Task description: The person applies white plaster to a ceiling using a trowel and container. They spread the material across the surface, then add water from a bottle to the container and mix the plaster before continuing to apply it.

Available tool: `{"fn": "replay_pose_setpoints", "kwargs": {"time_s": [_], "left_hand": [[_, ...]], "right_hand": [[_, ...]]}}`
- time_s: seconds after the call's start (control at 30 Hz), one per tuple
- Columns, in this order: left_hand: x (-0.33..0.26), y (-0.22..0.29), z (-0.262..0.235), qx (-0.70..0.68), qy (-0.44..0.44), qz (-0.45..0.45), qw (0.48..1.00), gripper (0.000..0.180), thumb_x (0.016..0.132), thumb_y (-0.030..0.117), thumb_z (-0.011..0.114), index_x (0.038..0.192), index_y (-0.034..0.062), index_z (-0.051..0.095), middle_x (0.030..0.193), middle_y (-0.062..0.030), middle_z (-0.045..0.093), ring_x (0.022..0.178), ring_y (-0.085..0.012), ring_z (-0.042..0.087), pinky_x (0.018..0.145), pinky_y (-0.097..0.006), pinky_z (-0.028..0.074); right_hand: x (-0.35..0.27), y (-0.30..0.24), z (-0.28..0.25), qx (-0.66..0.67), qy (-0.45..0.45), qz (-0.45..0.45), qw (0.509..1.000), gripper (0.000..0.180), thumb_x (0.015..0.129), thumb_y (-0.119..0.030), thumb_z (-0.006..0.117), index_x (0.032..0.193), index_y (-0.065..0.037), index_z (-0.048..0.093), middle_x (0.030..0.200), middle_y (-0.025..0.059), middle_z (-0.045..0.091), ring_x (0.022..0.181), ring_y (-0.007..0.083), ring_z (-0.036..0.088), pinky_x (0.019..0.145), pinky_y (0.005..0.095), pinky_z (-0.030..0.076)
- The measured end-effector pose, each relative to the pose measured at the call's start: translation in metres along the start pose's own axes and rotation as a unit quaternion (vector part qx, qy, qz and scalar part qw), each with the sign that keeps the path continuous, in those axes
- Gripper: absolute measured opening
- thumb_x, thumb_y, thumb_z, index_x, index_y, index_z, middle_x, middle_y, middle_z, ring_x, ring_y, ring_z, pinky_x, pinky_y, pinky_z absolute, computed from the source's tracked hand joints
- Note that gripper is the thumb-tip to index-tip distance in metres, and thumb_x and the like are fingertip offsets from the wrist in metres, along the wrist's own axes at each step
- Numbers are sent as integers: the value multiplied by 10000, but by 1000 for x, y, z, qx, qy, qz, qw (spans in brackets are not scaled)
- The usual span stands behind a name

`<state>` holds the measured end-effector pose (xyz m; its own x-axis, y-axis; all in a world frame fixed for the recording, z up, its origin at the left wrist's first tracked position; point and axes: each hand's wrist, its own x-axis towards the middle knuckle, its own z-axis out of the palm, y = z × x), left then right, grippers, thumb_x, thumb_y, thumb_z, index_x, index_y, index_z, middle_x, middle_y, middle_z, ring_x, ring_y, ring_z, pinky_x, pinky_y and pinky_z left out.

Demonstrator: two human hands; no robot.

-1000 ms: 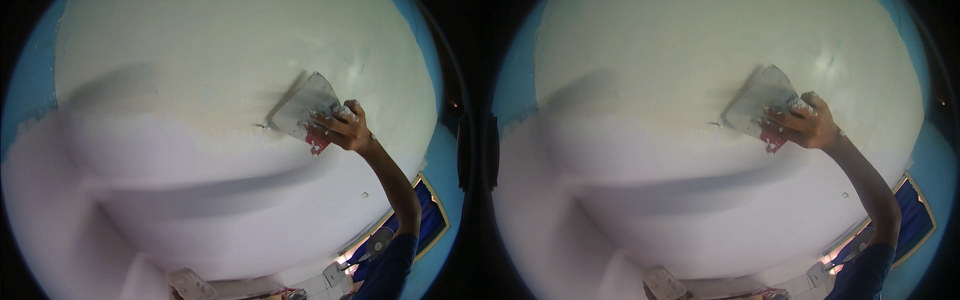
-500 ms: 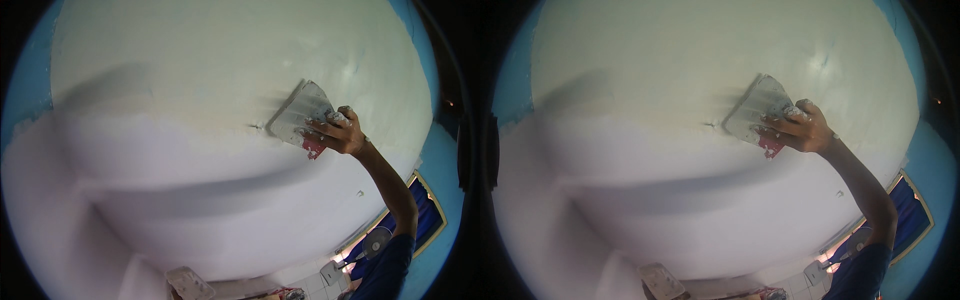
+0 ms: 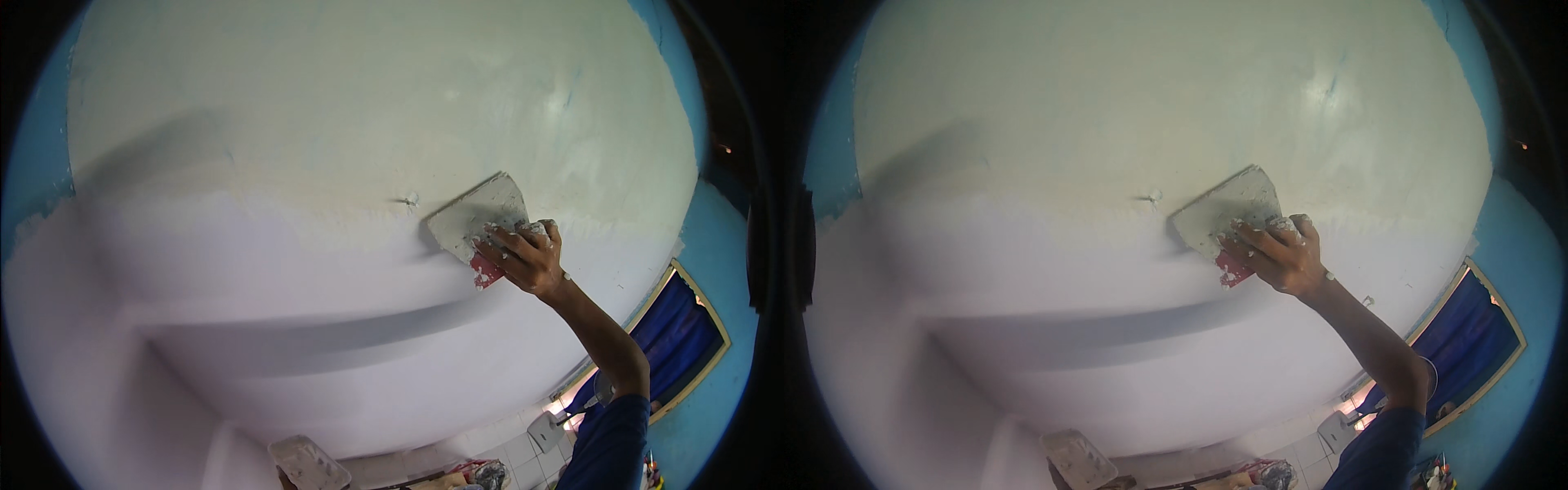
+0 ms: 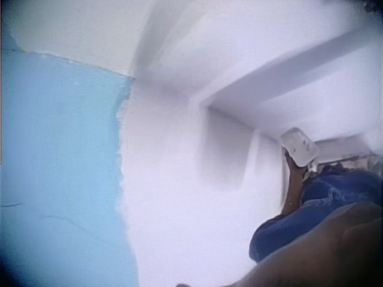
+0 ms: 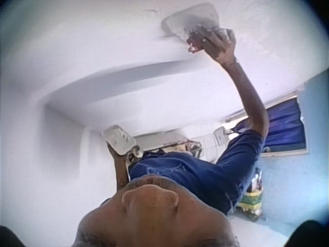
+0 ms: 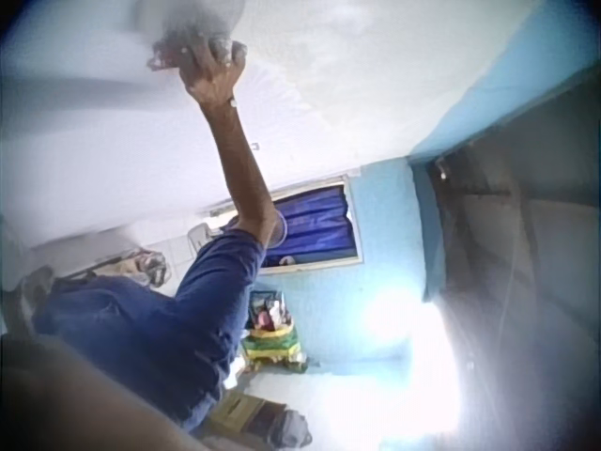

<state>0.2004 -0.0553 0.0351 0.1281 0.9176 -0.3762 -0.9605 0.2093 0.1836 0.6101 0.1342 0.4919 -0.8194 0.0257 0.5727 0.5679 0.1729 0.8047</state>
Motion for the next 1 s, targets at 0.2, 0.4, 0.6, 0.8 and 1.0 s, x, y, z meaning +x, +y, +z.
{"fn": "replay_pose_setpoints", "kwargs": {"time_s": [0.2, 0.4, 0.6, 0.8, 1.0], "left_hand": [[-1, 10, 4, -9, -12, -13, 1000, 715, 925, 656, 514, 1450, 170, 500, 1380, -101, 586, 1267, -371, 550, 1055, -645, 426], [-2, 16, 7, -14, -22, -28, 999, 702, 932, 652, 510, 1445, 172, 504, 1366, -99, 592, 1255, -365, 554, 1048, -637, 429], [3, 30, -2, -56, -61, -52, 995, 689, 940, 643, 508, 1444, 174, 505, 1362, -98, 594, 1252, -359, 553, 1048, -627, 428], [1, 29, 15, 16, -12, -34, 999, 665, 955, 617, 505, 1451, 174, 502, 1390, -92, 582, 1261, -351, 549, 1062, -605, 424], [1, 18, 28, 5, 20, -50, 999, 654, 961, 616, 490, 1450, 181, 506, 1411, -74, 574, 1272, -348, 544, 1076, -623, 404]], "right_hand": [[48, 2, -1, -23, 10, 92, 995, 429, 640, -154, 831, 1064, -204, 787, 1155, -5, 693, 858, 165, 574, 663, 376, 355], [-10, -53, -6, 43, -66, 143, 987, 461, 624, -136, 852, 1077, -188, 788, 1092, 7, 695, 819, 175, 587, 645, 384, 360], [25, -30, -21, 1, 16, 236, 972, 501, 634, -26, 791, 1097, -219, 779, 1055, -21, 694, 803, 183, 588, 631, 366, 392], [2, -36, 6, 19, 4, 259, 966, 480, 617, -4, 753, 1036, -234, 792, 1060, -14, 694, 811, 203, 608, 648, 358, 428], [-23, -50, -22, 37, -1, 281, 959, 496, 584, 1, 755, 1027, -220, 788, 1052, -9, 699, 824, 192, 619, 656, 360, 420]]}}
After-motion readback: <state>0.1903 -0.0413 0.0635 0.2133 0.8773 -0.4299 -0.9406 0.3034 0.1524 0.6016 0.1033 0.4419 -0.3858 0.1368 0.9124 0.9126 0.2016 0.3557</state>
